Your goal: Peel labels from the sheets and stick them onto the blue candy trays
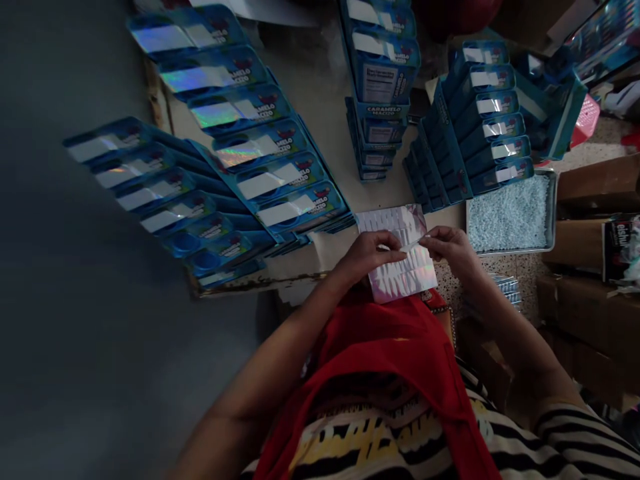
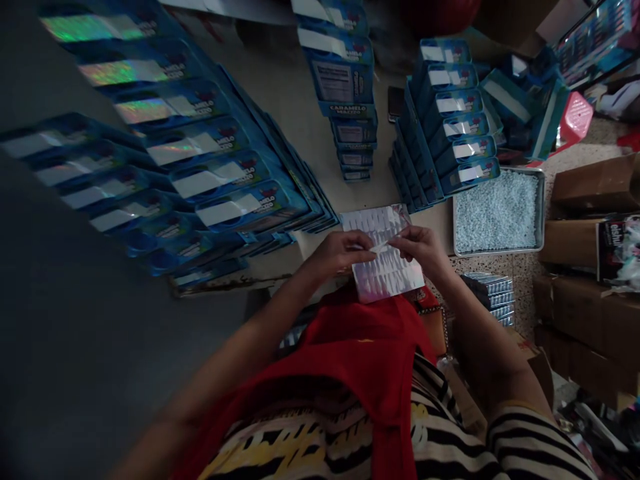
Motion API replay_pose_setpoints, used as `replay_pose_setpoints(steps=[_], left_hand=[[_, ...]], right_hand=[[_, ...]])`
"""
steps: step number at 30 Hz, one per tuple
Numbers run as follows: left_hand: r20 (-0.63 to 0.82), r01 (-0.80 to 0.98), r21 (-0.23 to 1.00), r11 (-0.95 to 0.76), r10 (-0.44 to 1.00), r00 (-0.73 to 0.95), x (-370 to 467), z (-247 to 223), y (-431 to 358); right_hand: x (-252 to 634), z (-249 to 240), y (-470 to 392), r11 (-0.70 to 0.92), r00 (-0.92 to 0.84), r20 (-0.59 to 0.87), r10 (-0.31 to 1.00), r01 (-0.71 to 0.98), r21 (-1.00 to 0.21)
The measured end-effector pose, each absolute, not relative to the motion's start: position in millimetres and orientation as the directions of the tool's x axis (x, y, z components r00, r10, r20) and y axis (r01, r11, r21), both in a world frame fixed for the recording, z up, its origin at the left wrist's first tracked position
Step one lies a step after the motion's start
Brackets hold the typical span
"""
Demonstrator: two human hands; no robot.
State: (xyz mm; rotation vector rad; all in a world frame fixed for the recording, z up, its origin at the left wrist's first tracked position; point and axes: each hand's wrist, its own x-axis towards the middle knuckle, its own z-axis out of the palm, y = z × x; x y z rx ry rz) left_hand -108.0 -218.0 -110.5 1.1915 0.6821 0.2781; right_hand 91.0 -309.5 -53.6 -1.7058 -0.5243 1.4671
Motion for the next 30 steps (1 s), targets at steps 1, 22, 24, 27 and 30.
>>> replay_pose_setpoints(steps=[1, 22, 24, 27, 30], left_hand=[[-0.432, 0.191, 0.834, 0.517, 0.397, 0.810, -111.4, -109.7, -216.8], [-0.408, 0.035, 0.444, 0.895, 0.167, 0.897, -120.9, -136.4, -244.1], [-0.468, -0.003, 0.542, 0.840, 0.305, 0.829, -123.3, -144.3, -244.4], [-0.574, 0.003, 0.686, 0.728, 0.537, 0.618, -119.1, -144.9, -251.9], [-0.546, 0.023, 0.779, 0.627, 0.659, 0.518, -103.4, -134.5, -263.5]], right_hand=[[91.1, -52.4, -308.2, -0.542, 0.244, -0.543, 0.804, -0.077, -0.837], [69.8, -52.6, -289.5, -0.525, 0.280, -0.546, 0.790, -0.151, -0.838], [71.9, -59.3, -289.5, -0.552, 0.372, -0.570, 0.733, -0.165, -0.817], [76.9, -67.8, -293.3, -0.569, 0.461, -0.575, 0.676, -0.170, -0.805], [77.7, -70.7, -297.0, -0.552, 0.551, -0.499, 0.669, -0.082, -0.830]])
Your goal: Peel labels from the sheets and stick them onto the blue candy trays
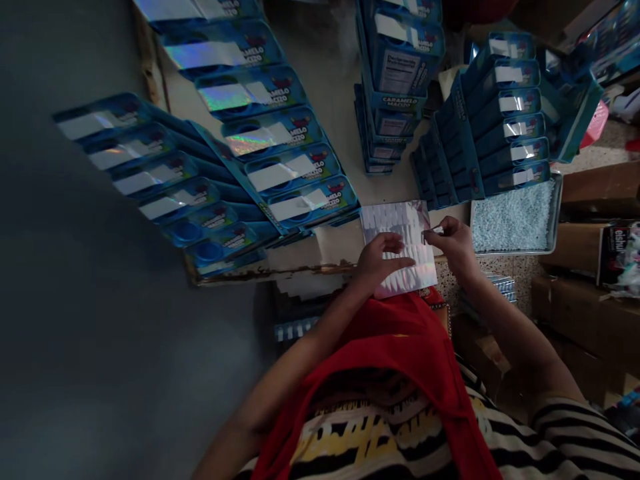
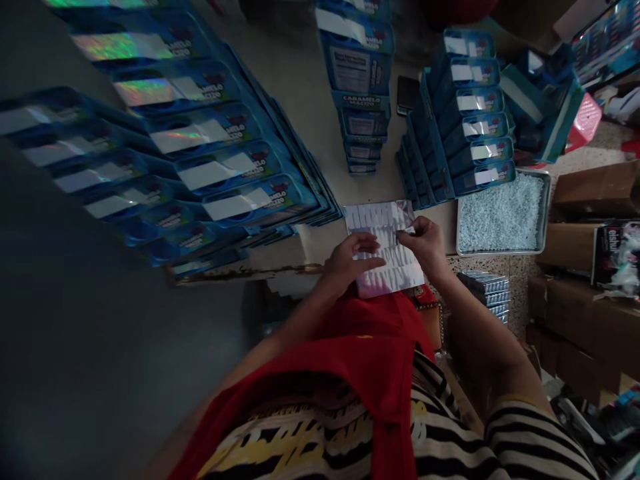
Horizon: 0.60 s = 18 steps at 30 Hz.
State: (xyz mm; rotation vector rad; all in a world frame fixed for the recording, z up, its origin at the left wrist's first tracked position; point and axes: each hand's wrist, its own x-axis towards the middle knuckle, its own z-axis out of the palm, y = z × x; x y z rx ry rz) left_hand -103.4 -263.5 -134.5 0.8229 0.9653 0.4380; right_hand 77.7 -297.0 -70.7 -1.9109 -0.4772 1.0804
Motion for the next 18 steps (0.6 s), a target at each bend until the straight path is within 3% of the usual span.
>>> replay_pose_setpoints(steps=[4, 8, 18], left_hand=[[-0.513, -0.055, 0.799, 0.598, 0.728, 0.455, -78.6, -123.0, -272.2], [-0.480, -0.039, 0.851, 0.524, 0.804, 0.351, -69.8, -121.7, -271.2], [-0.485, 0.003, 0.854, 0.521, 0.793, 0.369, -66.7, -119.9, -268.5]], right_hand=[[72.9, -67.9, -297.0, -0.530, 0.600, -0.405, 0.690, 0.038, -0.847], [72.6, -69.4, -297.3, -0.514, 0.604, -0.418, 0.678, -0.016, -0.857], [67.2, -69.0, -295.7, -0.514, 0.614, -0.442, 0.654, -0.068, -0.855]])
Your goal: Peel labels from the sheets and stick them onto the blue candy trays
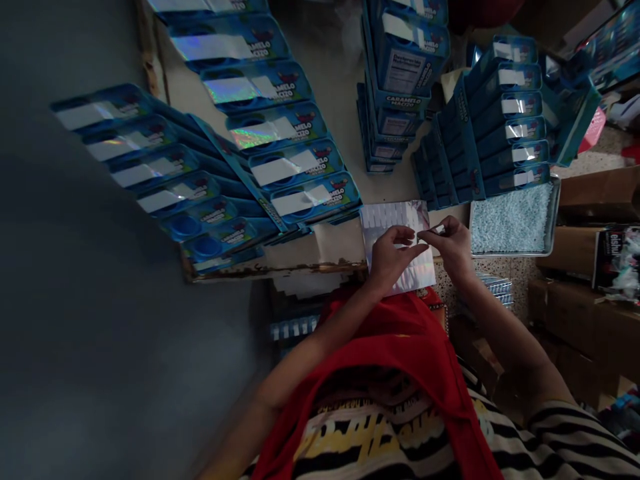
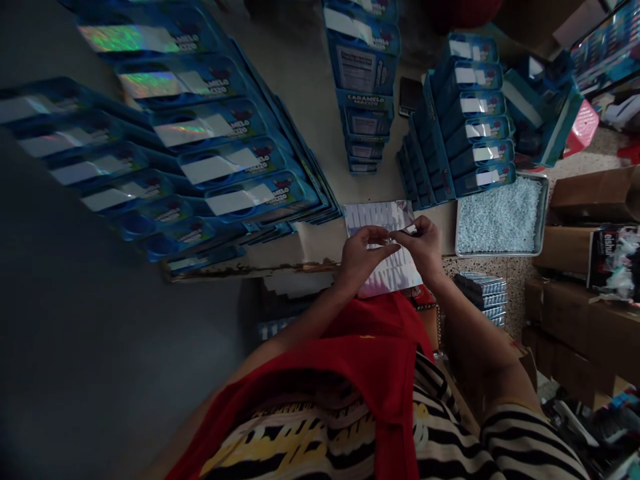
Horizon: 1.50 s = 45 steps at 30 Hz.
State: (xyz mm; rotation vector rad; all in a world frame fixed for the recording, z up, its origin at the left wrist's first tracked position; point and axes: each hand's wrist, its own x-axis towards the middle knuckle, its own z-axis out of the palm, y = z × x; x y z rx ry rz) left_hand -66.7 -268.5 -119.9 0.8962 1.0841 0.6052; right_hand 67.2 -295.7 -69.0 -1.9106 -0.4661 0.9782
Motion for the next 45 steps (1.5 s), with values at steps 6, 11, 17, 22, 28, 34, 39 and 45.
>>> replay_pose_setpoints(steps=[6, 11, 17, 22, 28, 34, 39, 45], left_hand=[[-0.458, 0.026, 0.877, 0.479, 0.819, 0.345, -72.1, -115.0, -262.9], [-0.458, 0.059, 0.877, 0.477, 0.793, 0.401, -94.3, -100.4, -255.5], [-0.464, 0.091, 0.866, 0.491, 0.724, 0.511, -141.6, -64.5, -241.9], [-0.476, 0.126, 0.857, 0.499, 0.674, 0.565, -179.7, -20.5, -235.8], [-0.393, 0.046, 0.908, 0.417, 0.807, 0.441, -204.6, 28.0, -222.0], [-0.290, -0.058, 0.950, 0.307, 0.935, 0.204, -217.0, 29.5, -171.3], [-0.284, -0.129, 0.945, 0.302, 0.949, 0.139, -214.2, 30.0, -145.0], [-0.302, -0.245, 0.921, 0.303, 0.952, 0.040, -213.1, 33.5, -185.9]], right_hand=[[65.6, -68.0, -296.5, -0.501, 0.584, -0.457, 0.671, -0.097, -0.860], [57.5, -53.3, -294.6, -0.506, 0.500, -0.521, 0.691, -0.180, -0.843], [46.7, -15.3, -297.7, -0.555, 0.242, -0.549, 0.800, -0.050, -0.831], [34.6, 8.1, -302.4, -0.433, 0.221, -0.396, 0.891, 0.159, -0.887], [6.5, 42.4, -265.6, -0.330, 0.225, -0.269, 0.936, 0.307, -0.892], [-17.3, 67.9, -189.0, -0.053, 0.098, 0.003, 0.995, 0.570, -0.820], [-24.6, 70.8, -154.3, 0.012, 0.074, 0.066, 0.995, 0.571, -0.821], [-30.5, 76.8, -170.3, -0.024, 0.070, 0.018, 0.997, 0.554, -0.832]])
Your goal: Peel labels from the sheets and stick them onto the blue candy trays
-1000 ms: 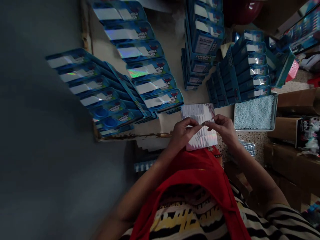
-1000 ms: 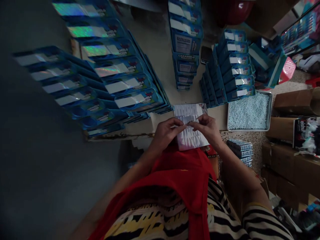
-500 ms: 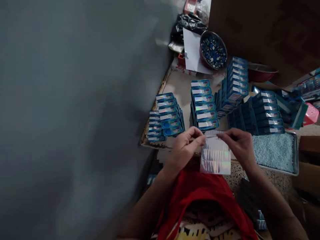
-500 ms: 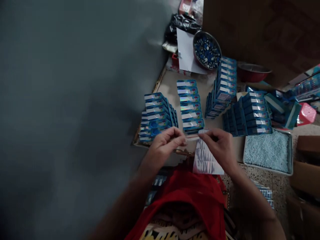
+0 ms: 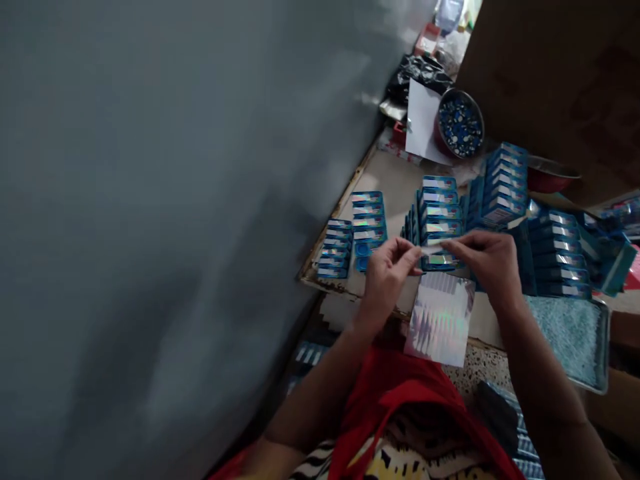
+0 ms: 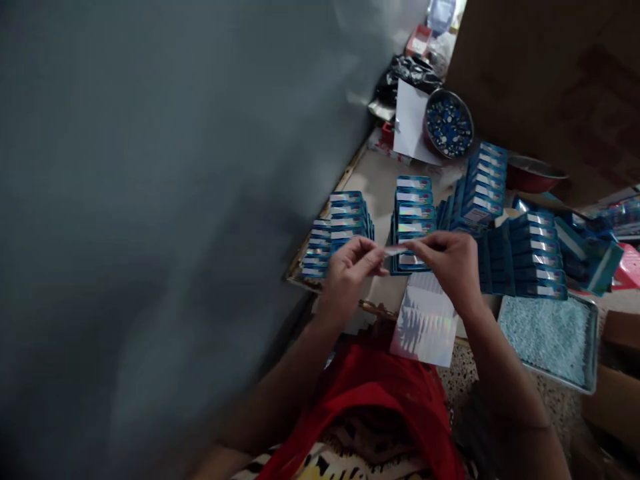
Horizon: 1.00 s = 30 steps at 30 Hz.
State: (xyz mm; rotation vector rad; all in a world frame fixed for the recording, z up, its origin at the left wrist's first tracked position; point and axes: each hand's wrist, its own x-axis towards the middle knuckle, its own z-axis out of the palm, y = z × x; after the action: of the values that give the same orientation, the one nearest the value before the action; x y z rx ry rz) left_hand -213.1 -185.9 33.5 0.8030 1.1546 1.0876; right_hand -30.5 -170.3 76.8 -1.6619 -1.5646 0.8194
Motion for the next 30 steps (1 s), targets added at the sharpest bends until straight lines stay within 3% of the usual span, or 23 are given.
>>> replay_pose_setpoints(steps=[4, 7, 15, 23, 30], left_hand=[[-0.447, -0.157, 0.877, 0.453, 0.891, 0.072, -246.3, 11.4, -237.0], [-0.516, -0.050, 0.855, 0.517, 0.856, 0.029, -285.2, -8.2, -253.7], [-0.404, 0.211, 0.872, 0.441, 0.893, -0.199, -335.5, -54.5, -182.0], [-0.443, 0.379, 0.805, 0.457, 0.887, -0.129, -344.3, -60.8, -140.5], [-0.453, 0.383, 0.806, 0.452, 0.887, -0.093, -345.7, -68.4, -143.1]], right_hand=[[-48.6, 58.0, -219.6, -0.026, -0.159, -0.143, 0.977, 0.575, -0.818], [-82.3, 28.6, -236.6, 0.027, -0.213, -0.143, 0.967, 0.640, -0.768], [-156.2, -33.5, -155.9, 0.089, -0.138, -0.047, 0.989, 0.826, -0.556], [-163.7, -45.9, -126.8, -0.094, -0.002, -0.135, 0.991, 0.709, -0.699], [-164.0, -47.7, -127.5, -0.083, 0.009, -0.108, 0.994, 0.701, -0.708]])
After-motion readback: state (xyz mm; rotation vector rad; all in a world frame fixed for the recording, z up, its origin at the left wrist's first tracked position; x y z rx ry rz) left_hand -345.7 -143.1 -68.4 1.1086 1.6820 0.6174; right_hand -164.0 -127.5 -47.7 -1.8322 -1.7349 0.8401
